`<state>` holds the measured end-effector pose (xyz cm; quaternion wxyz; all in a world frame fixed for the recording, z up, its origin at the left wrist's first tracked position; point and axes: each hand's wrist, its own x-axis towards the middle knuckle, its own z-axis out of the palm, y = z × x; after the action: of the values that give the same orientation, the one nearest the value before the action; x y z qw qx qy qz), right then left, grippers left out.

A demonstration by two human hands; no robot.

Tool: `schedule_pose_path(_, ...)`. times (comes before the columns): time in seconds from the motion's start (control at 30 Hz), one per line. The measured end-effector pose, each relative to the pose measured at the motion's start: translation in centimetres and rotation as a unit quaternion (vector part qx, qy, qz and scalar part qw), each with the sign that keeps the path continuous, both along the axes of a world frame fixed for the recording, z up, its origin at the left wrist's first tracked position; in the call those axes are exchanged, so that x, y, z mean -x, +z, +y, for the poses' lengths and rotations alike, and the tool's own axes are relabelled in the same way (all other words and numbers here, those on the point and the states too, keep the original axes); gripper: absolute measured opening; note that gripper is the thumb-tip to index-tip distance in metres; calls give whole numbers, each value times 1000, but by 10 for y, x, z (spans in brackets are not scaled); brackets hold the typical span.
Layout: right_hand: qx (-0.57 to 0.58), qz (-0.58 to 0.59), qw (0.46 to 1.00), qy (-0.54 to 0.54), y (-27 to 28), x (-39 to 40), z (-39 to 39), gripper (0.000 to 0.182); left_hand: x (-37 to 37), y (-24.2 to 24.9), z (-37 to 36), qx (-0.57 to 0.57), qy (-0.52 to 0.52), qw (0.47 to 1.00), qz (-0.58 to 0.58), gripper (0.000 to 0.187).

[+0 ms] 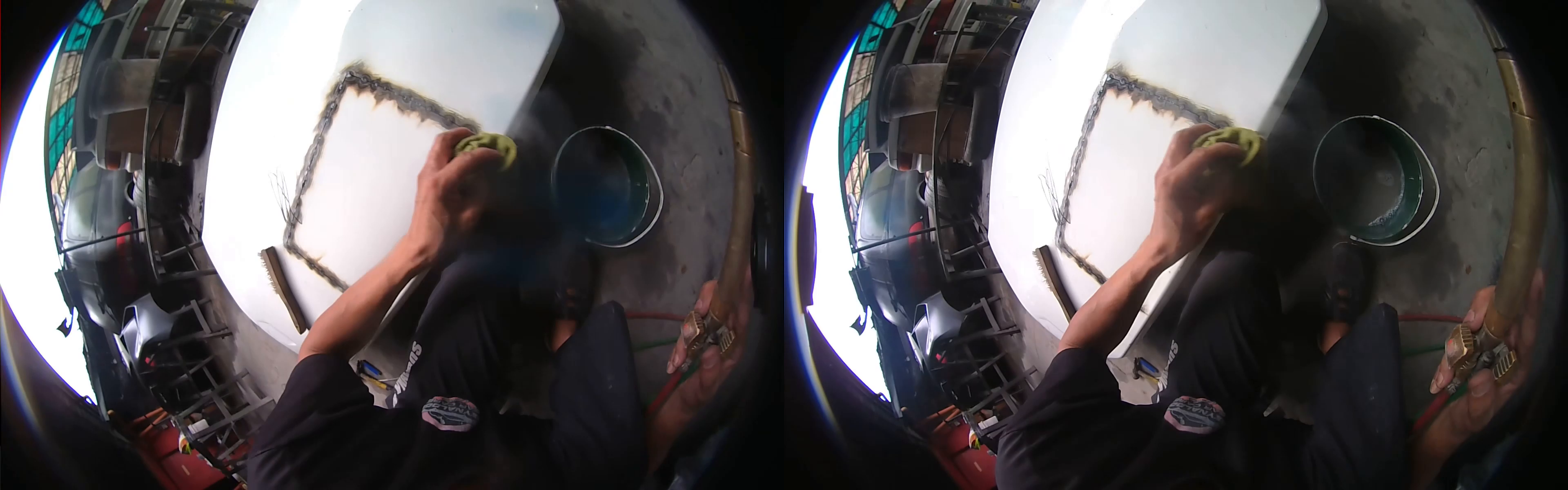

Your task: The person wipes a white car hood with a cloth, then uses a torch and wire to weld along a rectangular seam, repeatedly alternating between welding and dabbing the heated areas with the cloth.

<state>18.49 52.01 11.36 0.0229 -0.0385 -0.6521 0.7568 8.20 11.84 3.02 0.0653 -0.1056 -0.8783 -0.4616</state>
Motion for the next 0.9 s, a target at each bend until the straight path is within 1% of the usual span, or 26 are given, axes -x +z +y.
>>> schedule_pose_path(0.03, -1, 5, 1000, -1, 0, 1, 1, 110, 2, 1, -7, 46, 23, 998, 31, 38)
schedule_pose_path(0.07, 0, 8, 1000, -2, -3, 1, 1, 110, 6, -1, -13, 64, 46, 996, 40, 37)
schedule_pose_path(0.1, -6, 26, 1000, 13, -6, 0, 0, 105, 9, -7, -17, 81, 70, 993, 48, 36)
schedule_pose_path(0.13, -11, 43, 999, 29, -8, -1, -1, 100, 13, -13, -21, 70, 80, 994, 26, 37)
schedule_pose_path(0.17, -12, 43, 999, 29, -9, -2, -2, 100, 13, -18, -23, 70, 80, 994, 26, 37)
schedule_pose_path(0.23, -21, 35, 999, 9, -7, -2, -7, 100, 14, -21, -23, 145, 58, 986, 55, 45)
schedule_pose_path(0.27, -22, 35, 999, 9, -7, -2, -8, 100, 14, -24, -25, 185, 26, 980, 64, 51)
schedule_pose_path(0.3, -20, 33, 999, 10, -7, -2, -8, 100, 15, -27, -27, 184, 26, 980, 65, 51)
schedule_pose_path(0.37, -18, 31, 999, 12, -6, -2, -8, 100, 21, -32, -31, 265, -53, 959, 85, 52)
schedule_pose_path(0.43, -18, 34, 999, 16, -6, -1, -7, 100, 29, -34, -45, 280, -60, 956, 68, 50)
schedule_pose_path(0.5, -17, 41, 999, 16, -6, -1, -6, 100, 50, -48, -78, 313, -117, 930, 156, 41)
schedule_pose_path(0.57, -15, 47, 999, 15, -8, -2, -4, 100, 89, -39, -120, 233, -86, 958, 141, 34)
schedule_pose_path(0.63, 2, 45, 999, 27, -9, -4, 0, 100, 138, -24, -186, 284, 1, 958, 41, 29)
schedule_pose_path(0.67, 2, 46, 999, 25, -10, -5, 1, 100, 157, -23, -217, 296, 122, 946, 47, 28)
schedule_pose_path(0.7, -1, 48, 999, 22, -10, -6, 2, 100, 165, -12, -221, 302, 242, 921, 51, 27)
schedule_pose_path(0.73, -4, 48, 999, 19, -11, -6, 2, 100, 165, -14, -216, 302, 239, 921, 52, 27)
schedule_pose_path(0.8, -9, 43, 999, 12, -7, -6, -2, 100, 151, -20, -193, 342, 162, 921, 88, 30)
schedule_pose_path(0.83, -15, 41, 999, 9, -5, -6, -3, 100, 135, -40, -172, 306, 111, 935, 141, 33)
schedule_pose_path(0.87, -16, 41, 999, 10, -4, -4, -4, 100, 120, -68, -148, 2, 71, 996, 51, 34)
schedule_pose_path(0.9, -23, 40, 999, 7, -3, -2, -4, 101, 91, -41, -99, 288, -10, 943, 167, 33)
